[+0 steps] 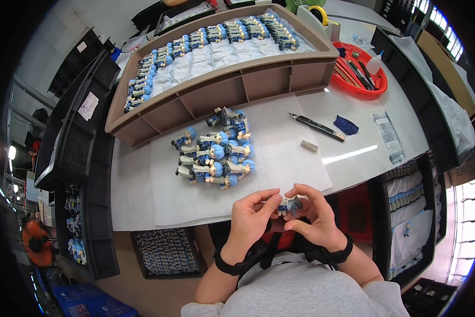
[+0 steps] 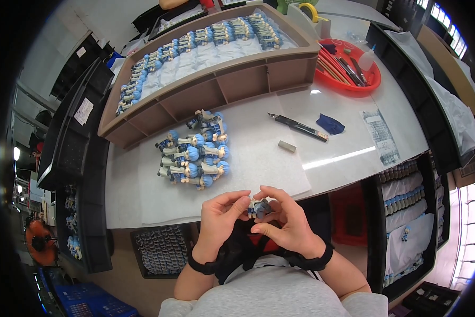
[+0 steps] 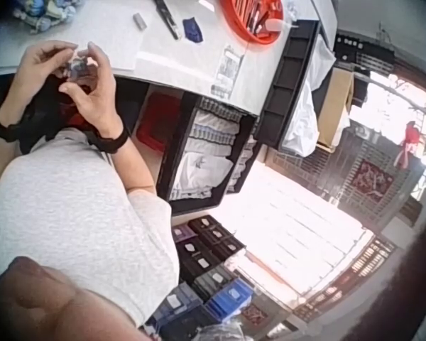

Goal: The recorder is assembling and inspecting small blue figurines at a factory workstation, using adhesive and hand tools.

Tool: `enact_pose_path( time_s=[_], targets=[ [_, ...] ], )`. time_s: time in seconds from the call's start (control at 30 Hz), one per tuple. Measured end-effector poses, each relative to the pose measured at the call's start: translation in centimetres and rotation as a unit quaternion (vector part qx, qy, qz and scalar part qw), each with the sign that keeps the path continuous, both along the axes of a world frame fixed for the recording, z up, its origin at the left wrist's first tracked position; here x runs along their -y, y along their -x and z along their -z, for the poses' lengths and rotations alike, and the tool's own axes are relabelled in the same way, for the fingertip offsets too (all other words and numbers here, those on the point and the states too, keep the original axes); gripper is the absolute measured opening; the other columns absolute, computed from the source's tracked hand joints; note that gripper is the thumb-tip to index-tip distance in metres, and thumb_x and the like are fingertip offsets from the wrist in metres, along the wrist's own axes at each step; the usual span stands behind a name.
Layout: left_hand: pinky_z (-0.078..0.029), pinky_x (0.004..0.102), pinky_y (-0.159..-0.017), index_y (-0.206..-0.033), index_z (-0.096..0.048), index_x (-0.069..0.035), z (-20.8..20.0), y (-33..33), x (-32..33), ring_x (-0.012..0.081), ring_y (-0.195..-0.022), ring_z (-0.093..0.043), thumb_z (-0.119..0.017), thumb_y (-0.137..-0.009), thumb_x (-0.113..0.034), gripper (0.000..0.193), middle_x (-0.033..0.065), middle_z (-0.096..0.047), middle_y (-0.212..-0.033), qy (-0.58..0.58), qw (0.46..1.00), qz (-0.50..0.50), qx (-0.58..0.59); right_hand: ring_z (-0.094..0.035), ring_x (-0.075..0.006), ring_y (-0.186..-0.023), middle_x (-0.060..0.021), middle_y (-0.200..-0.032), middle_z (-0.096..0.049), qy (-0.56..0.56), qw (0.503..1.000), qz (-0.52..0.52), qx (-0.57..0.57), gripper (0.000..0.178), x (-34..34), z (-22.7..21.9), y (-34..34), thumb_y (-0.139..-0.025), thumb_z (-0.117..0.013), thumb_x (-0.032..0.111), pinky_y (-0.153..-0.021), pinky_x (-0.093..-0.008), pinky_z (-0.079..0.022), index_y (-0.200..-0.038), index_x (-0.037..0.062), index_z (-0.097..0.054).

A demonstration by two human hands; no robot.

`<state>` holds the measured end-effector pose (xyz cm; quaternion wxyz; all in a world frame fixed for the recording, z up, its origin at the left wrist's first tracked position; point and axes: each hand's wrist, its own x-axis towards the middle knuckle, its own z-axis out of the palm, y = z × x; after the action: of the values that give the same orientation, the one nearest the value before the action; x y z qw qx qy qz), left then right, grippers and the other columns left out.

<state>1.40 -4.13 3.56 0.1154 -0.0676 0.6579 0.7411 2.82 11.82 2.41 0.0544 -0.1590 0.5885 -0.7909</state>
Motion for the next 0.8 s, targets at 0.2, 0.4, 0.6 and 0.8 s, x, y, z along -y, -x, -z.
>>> enact_pose_path(
  time_s=[0.2,0.4,0.6,0.8],
  targets=[
    [-0.048,0.0188,-0.059,-0.104,-0.061,0.001,0.7,0.0,0.0,0.0084,-0.065,-0.059,-0.063,-0.084,-0.012,0.024,0.0054,-0.064,-0.079,-0.044,0.999,-0.007,0.009,-0.055,-0.0142,-0.089,-0.0139,-0.115,-0.046,-0.036,0.998,-0.011,-0.041,0.070,-0.6,1.1,0.4,-0.074,-0.068,-0.003,-0.076,-0.0270,-0.051,-0.132,0.0041,-0.030],
    [-0.052,0.0216,-0.063,-0.108,-0.055,0.004,-0.2,-0.3,-0.4,0.0111,-0.072,-0.062,-0.066,-0.081,-0.010,0.033,0.0093,-0.063,-0.084,-0.058,0.998,0.017,-0.021,-0.056,-0.0138,-0.091,-0.0124,-0.115,-0.049,-0.022,0.999,0.012,-0.037,0.066,-0.3,0.9,0.2,-0.075,-0.069,-0.001,-0.074,-0.0253,-0.052,-0.131,0.0046,-0.034],
    [-0.054,0.0228,-0.063,-0.107,-0.055,0.006,-0.5,-0.5,-0.4,0.0140,-0.076,-0.063,-0.068,-0.079,-0.009,0.035,0.0116,-0.062,-0.089,-0.002,0.998,0.002,-0.058,-0.056,-0.0137,-0.090,-0.0125,-0.115,-0.049,-0.020,1.000,0.012,-0.019,0.065,-0.2,1.0,0.1,-0.075,-0.068,-0.003,-0.074,-0.0258,-0.052,-0.130,0.0040,-0.035],
    [-0.054,0.0230,-0.057,-0.095,-0.061,0.008,-0.1,-0.4,-0.6,0.0135,-0.073,-0.063,-0.070,-0.077,-0.008,0.025,0.0119,-0.063,-0.088,0.079,0.981,-0.074,-0.161,-0.056,-0.0126,-0.085,-0.0124,-0.115,-0.049,-0.024,1.000,0.012,-0.016,0.063,-0.2,1.3,0.1,-0.075,-0.066,-0.005,-0.073,-0.0249,-0.053,-0.130,0.0039,-0.035]
  ],
)
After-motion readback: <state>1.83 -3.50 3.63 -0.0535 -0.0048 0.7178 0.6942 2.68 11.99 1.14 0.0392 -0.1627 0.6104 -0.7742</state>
